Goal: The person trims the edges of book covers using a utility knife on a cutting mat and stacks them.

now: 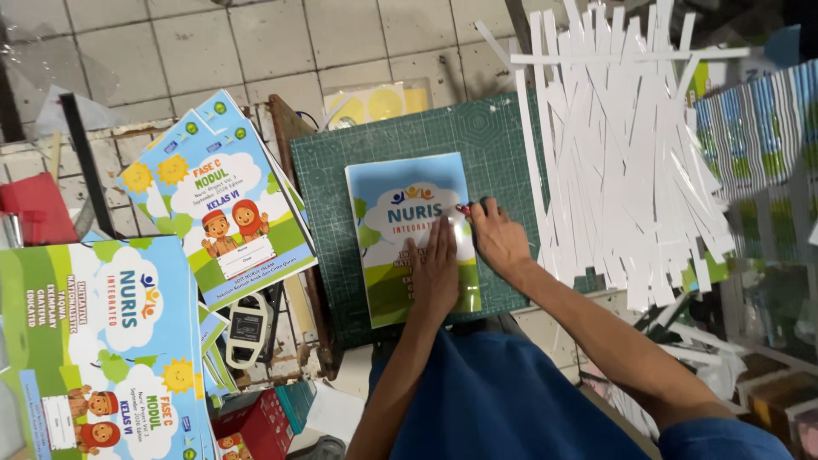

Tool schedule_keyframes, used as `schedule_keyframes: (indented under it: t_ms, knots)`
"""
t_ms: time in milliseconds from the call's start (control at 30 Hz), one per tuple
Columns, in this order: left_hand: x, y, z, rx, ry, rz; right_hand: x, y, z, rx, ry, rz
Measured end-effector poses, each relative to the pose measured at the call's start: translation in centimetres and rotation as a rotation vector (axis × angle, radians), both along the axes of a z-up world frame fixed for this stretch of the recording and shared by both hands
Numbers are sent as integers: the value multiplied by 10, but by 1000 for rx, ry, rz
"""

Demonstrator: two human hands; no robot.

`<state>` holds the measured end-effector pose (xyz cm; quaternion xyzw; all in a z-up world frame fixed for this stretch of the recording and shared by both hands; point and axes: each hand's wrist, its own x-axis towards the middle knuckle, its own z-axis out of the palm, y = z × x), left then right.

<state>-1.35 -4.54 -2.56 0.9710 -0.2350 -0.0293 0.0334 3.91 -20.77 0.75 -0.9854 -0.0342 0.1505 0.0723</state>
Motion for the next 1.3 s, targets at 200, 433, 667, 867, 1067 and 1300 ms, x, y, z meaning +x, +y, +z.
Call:
schedule_keyframes:
  t_ms: [200,433,667,867,1067,1300]
  knots:
    - [4,-1,14,-92,425,21,94,-14,-28,-81,-132,5]
    - [3,-6,-2,84,399,11,74,-30,5,106,-28,-23]
    - [2,-11,3,-35,354,97,70,-20,-17,27,-105,262]
    - [-22,-5,33,-232,451,333,155,-44,-40,43,-213,90]
    - [-71,-10,25,-348,152,454,150,-58,-5,457,-190,16]
    - [-65,-17,19,-415,187,537,132,-41,4,461,-316,406]
